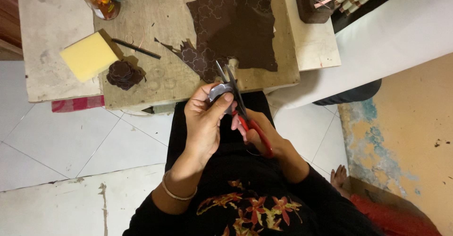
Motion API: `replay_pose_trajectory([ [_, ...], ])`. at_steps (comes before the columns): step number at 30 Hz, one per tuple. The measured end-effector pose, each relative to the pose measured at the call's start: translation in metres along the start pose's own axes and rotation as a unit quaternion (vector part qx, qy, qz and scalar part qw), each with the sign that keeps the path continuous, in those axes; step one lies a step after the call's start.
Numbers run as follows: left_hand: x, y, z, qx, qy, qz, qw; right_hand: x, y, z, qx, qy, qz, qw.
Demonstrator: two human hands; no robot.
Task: The person uses red-handled scissors to cut flower-shaped pieces from a dark brown patterned fabric. They hold the fabric with their left hand and cut along the drawn outlines, placing finished pieces on the table.
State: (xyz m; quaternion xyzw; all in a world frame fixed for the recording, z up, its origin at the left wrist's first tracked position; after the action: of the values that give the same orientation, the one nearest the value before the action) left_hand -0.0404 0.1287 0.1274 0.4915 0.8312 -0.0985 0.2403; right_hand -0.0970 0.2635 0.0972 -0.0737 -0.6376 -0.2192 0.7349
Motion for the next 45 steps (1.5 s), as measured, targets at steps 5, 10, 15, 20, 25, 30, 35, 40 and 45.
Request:
replay_pose_trajectory([
  [5, -0.006, -0.002, 0.006, -0.015, -0.073, -0.019, 0.997, 0.007, 0.0, 0.008, 0.008, 0.043, 0.006, 0.999],
  [10, -0.006, -0.003, 0.008, -0.014, -0.079, -0.012, 0.997, 0.014, 0.0, 0.009, 0.012, 0.036, 0.0, 0.999],
  [15, -0.01, -0.003, 0.007, -0.002, -0.097, -0.004, 0.995, 0.014, 0.0, 0.014, 0.027, 0.042, -0.007, 0.999],
  [20, -0.017, -0.005, 0.004, 0.013, -0.113, -0.006, 0.993, 0.008, 0.001, 0.024, 0.03, 0.085, 0.007, 0.996],
  [25, -0.018, -0.005, 0.005, -0.006, -0.094, -0.002, 0.996, 0.011, 0.0, 0.027, 0.023, 0.119, 0.044, 0.992],
  [30, -0.023, -0.007, 0.008, -0.021, -0.156, -0.015, 0.987, 0.023, 0.0, 0.027, 0.052, 0.115, 0.054, 0.991],
  [35, -0.026, -0.009, 0.01, -0.024, -0.183, -0.013, 0.983, 0.027, 0.0, 0.027, 0.046, 0.149, 0.064, 0.986],
  [40, -0.024, -0.014, 0.017, -0.048, -0.193, -0.005, 0.98, 0.021, -0.002, 0.028, 0.027, 0.154, 0.064, 0.986],
  [45, -0.015, -0.026, 0.025, -0.048, -0.164, -0.022, 0.985, 0.005, -0.007, 0.025, 0.017, 0.105, 0.002, 0.994],
])
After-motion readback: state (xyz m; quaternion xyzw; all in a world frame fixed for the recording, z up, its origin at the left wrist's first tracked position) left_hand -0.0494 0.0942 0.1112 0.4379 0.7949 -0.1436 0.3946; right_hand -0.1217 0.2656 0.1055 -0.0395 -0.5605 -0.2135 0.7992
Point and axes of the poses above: each hand's wrist, its own y-axis away from the middle knuckle, its own z-axis out of the back of the hand, x = y × z, the point moved 7 cm from there along -y, towards the middle knuckle, and after that the axes turned 7 degrees about y, right-handed, at the moved point
